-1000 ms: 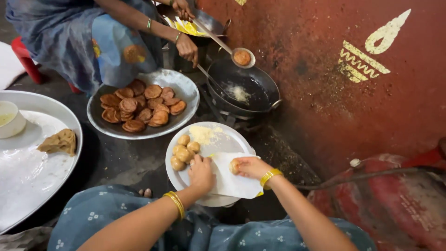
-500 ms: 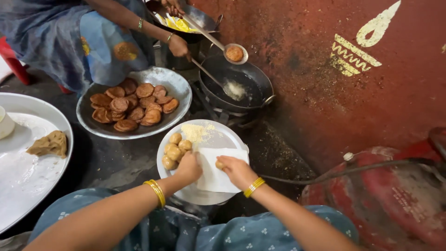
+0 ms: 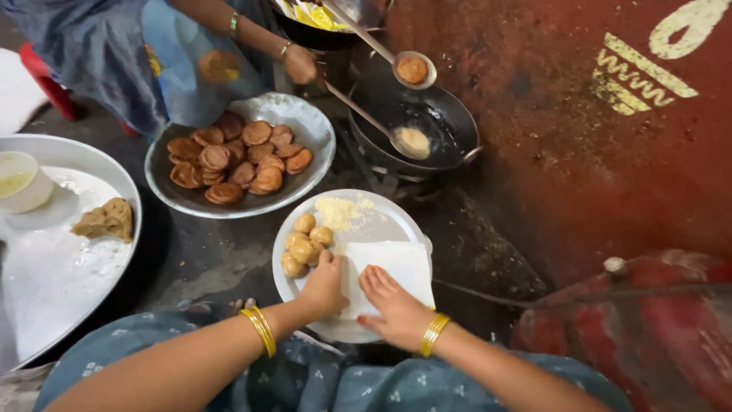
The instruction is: Shaping portions of dough into flat rounds and placing them on paper for frying.
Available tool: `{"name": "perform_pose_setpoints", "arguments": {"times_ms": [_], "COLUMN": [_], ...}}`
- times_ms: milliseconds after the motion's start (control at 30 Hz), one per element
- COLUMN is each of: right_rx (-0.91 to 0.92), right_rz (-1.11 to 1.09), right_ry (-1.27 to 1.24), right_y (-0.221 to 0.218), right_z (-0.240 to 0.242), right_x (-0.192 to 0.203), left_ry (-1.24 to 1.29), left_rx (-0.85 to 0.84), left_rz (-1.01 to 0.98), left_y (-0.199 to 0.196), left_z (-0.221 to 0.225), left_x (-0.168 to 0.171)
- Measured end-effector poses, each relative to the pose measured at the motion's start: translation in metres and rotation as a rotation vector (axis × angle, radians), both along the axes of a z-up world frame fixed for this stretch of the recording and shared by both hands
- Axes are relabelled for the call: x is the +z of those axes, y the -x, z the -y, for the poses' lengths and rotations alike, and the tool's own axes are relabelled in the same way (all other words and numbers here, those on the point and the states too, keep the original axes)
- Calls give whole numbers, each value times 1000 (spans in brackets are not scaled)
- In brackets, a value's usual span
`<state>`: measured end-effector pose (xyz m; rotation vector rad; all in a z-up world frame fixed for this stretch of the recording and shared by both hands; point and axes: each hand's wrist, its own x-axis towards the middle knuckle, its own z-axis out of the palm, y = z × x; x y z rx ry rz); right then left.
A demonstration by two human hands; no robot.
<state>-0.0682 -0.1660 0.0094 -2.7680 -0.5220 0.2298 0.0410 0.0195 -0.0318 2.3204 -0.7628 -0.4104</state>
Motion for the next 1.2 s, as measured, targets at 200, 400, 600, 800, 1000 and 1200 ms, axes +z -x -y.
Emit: {"name": "perform_pose_setpoints", "arguments": {"times_ms": [200, 400, 600, 800, 1000, 1200], "right_rx": [-377, -247, -209, -214, -118, -115], "right_rz": [-60, -21, 142, 156, 65, -114], "right_ry": [-266, -110, -206, -109, 60, 95], "right_y": [-37, -44, -16, 15, 15, -11], "right_z": [19, 7, 3, 11, -15, 12], "right_x": [37, 39, 63, 18, 24, 28], "left_ry": [36, -12, -71, -87, -64, -65], "left_rx": [-15, -32, -39, -37, -13, -31], "left_rz": [2, 14, -14, -16, 13, 35], "left_y": [3, 6, 8, 6, 1, 2], "left_z": [0, -2, -4, 1, 4, 6], "left_x": [6, 17, 24, 24, 18, 12]}}
